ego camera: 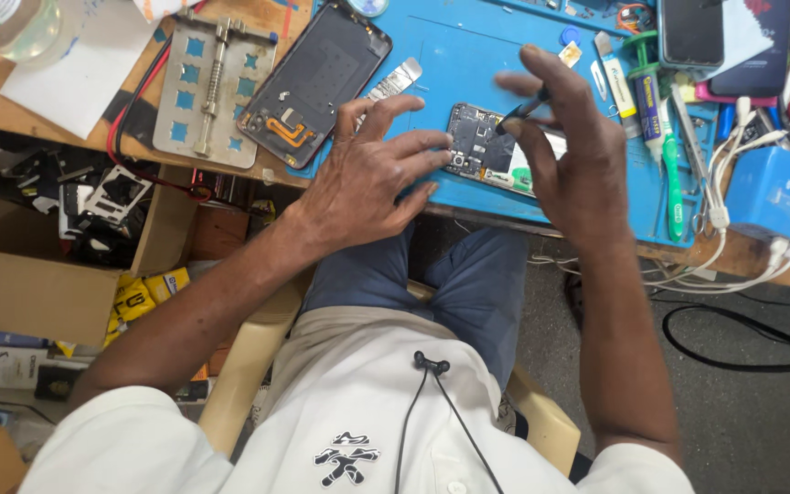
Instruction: The person tests a smartphone by powering it on and interacting with the screen. They then disassemble the device, remove the back cover, and use a screwdriver to loosen screws on the motherboard. The person detaches a ribbon cable and places the back cover aside.
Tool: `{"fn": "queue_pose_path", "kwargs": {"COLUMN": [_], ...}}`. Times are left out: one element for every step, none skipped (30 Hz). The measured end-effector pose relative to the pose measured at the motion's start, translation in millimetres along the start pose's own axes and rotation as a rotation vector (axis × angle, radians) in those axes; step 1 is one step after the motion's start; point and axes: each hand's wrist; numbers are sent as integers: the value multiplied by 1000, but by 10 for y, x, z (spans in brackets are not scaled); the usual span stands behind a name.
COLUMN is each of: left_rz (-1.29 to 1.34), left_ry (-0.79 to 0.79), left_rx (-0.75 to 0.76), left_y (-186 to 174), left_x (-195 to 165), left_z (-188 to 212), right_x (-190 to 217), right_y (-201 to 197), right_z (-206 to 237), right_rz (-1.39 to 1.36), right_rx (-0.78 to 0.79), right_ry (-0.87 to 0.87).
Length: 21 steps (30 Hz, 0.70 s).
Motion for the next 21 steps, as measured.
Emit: {"fn": "queue_pose_path", "kwargs": {"left_rz": [-15,-21,-37,-59,-81,-85,-87,-84,-92,-104,-115,-116,-118,-117,-96,-76,-64,-66,-68,-69,-82], "left_ry": [5,9,11,24,36,49,53,53,50,60,76,79,73,60,49,41,44,48,48,38,37], "left_rx": [-1,4,19,29,34,32,35,41,45,46,45,44,43,45,47,53,53,52,49,47,49], "left_y": [-11,-18,-25,-30,-32,-37,-42,-47,-52,-56,-60,-63,-68,-76,-83,-92,-100,-100,-97,-90,-81], "left_x": [-10,-43,-67,-64,-63,-63,-62,-73,-84,-83,-87,-89,-94,-103,-113,-117,-112,-108,-104,-106,-104], "left_z": [9,26,41,41,41,47,53,64,72,70,69,61,54,54,51,55,56,58,62,72,80], "right_x": [-12,-13,-11,-8,-2,7,14,26,35,43,49,49,48,54,50,60,66,63,59,59,60], "right_y": [-18,-5,-19,-5,-16,-3,-16,2,-10,4,-2,-15,-43,-26,-55,-7,31,46,61,80,90], "right_z": [3,8,16,7,5,-1,-6,-5,-3,-5,-4,-4,-11,-1,-9,4,2,-10,-23,-25,-22], "right_rz": [-18,-20,-22,-3,1,5,-17,-29,-41,-38,-32,-41,-53,-51,-50,-30,-8,-10,-11,-16,-25], "right_rx": [26,34,42,18,23,28,67,63,59,-4,-72,0,80,86,91,11,-80,-92,-99,-97,-88], "right_ry": [26,39,53,38,19,0,-18,2,22,73,126,58,-12,-17,-22,37,88,76,63,49,39]}}
Point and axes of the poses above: each hand's wrist, its own z-axis away from the middle knuckle, its own y-axis out of the palm, x = y × z, and after that the axes turned 14 degrees about y, right-handed
